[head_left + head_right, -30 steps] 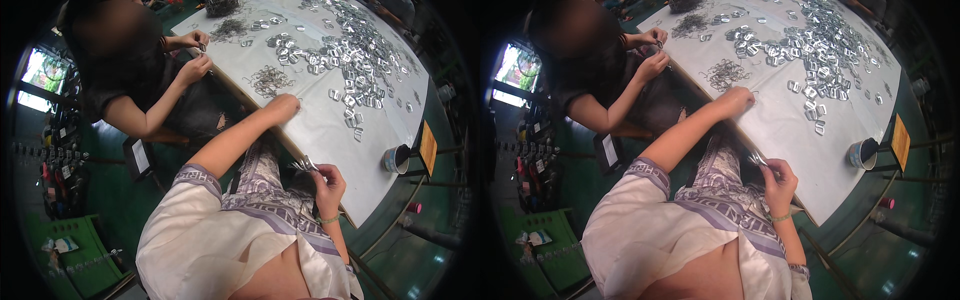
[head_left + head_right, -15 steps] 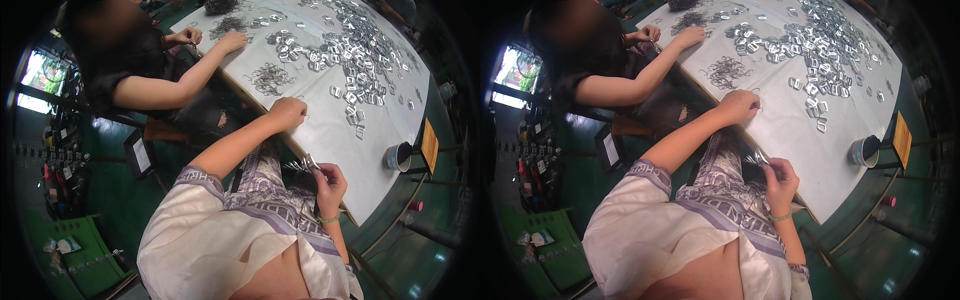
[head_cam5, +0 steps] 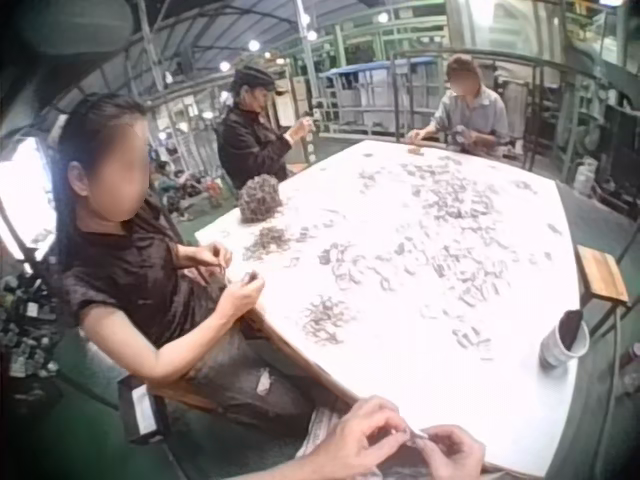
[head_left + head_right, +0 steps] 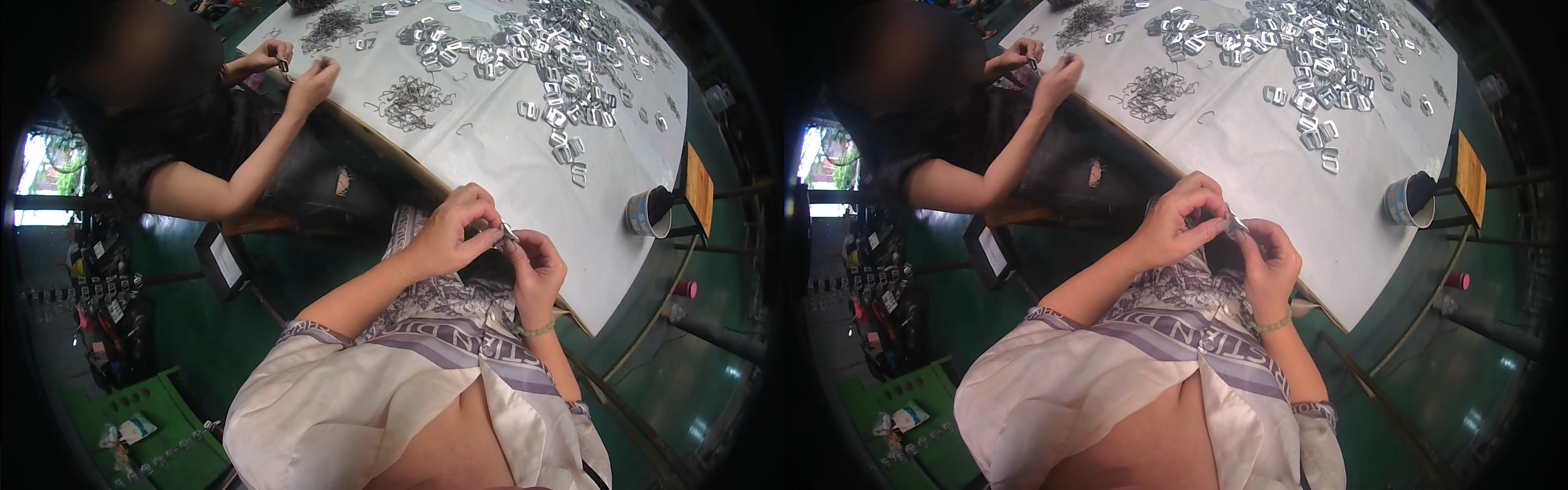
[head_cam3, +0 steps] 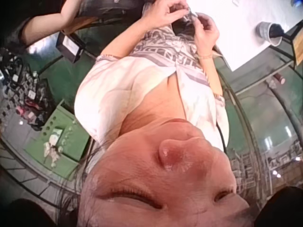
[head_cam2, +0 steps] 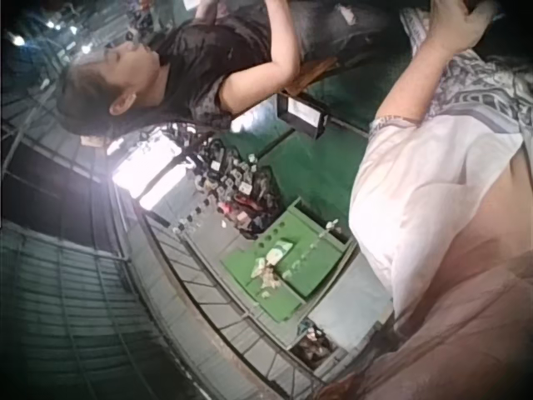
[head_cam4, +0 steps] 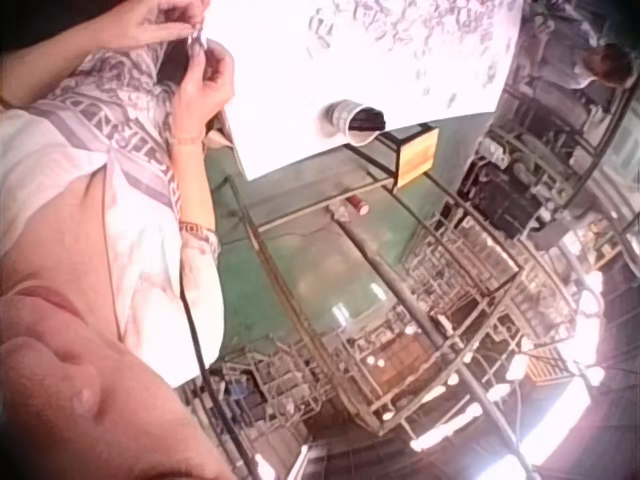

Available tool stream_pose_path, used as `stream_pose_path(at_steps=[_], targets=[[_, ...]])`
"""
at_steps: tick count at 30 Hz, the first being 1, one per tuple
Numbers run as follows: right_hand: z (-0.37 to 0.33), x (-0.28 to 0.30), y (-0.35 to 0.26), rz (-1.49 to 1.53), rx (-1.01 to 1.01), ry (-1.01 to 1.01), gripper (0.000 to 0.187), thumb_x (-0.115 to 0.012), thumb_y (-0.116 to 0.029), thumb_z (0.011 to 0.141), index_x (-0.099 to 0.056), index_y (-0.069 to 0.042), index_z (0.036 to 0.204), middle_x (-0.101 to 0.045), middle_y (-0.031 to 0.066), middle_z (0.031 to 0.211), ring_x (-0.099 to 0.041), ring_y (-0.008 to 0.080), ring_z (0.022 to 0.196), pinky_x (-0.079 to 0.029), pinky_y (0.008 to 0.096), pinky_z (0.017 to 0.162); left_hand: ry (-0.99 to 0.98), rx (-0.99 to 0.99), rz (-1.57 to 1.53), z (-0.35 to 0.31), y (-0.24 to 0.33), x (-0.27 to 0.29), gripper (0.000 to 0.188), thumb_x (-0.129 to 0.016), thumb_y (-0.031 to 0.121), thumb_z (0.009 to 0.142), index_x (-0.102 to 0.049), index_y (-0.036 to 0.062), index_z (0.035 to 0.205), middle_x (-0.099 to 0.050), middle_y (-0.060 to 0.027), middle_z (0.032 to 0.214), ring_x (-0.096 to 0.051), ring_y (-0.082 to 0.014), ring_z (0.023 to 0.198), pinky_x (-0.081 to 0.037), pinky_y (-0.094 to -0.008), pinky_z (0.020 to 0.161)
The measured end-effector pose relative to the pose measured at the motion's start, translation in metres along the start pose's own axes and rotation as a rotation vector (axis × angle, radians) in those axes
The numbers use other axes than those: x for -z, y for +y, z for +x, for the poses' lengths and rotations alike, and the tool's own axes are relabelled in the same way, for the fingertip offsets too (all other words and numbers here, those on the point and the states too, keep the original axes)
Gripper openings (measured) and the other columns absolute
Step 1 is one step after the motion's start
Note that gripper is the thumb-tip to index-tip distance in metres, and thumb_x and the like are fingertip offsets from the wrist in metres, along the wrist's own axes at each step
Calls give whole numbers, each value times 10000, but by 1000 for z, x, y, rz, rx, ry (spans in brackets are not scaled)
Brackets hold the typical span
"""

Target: The person sits at a table and repeatedly picks up small metal keyrings and rectangular metal pieces, then threads the rings through the pieces to assemble keychains. The person places the assembled keychains on a hanging rack to the left. Another person works alongside at the same table.

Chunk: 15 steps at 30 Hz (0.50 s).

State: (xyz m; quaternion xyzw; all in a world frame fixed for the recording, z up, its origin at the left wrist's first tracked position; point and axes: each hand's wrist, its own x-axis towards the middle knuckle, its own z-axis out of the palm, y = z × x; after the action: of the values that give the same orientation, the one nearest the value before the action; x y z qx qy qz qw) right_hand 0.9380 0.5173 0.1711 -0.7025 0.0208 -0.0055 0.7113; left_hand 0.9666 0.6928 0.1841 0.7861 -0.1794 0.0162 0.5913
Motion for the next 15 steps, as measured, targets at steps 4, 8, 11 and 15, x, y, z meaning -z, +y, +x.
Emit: stream_pose_path(at_steps=[4,8,11,15], targets=[[-1,0,-2,7,-8,-9,99,-637,33,852,-641,53,949,-675,66,888,-626,100,808,-501,222,725,81,-27,75,1,0,-3,87,-662,94,804,-617,55,867,-572,-57,944,-540,-174,881,-427,-277,698],[-3,-2,1,-12,31,-18,103,-640,36,847,-642,49,949,-679,65,889,-625,97,804,-503,227,722,72,-57,20,3,-1,-8,92,-630,77,824,-606,43,905,-598,-71,970,-552,-195,905,-434,-306,751],[-2,0,2,-48,78,-42,123,-660,21,833,-646,41,953,-685,66,880,-621,97,789,-500,233,719,6,45,-30,-4,-1,-11,88,-599,62,842,-602,47,929,-619,-65,966,-558,-201,896,-414,-319,798],[22,28,10,-240,292,-50,175,-692,-39,816,-653,27,974,-690,89,871,-617,117,753,-492,253,709,19,-100,110,-10,6,-7,106,-583,53,852,-608,78,952,-628,-40,944,-557,-191,852,-372,-314,837]])
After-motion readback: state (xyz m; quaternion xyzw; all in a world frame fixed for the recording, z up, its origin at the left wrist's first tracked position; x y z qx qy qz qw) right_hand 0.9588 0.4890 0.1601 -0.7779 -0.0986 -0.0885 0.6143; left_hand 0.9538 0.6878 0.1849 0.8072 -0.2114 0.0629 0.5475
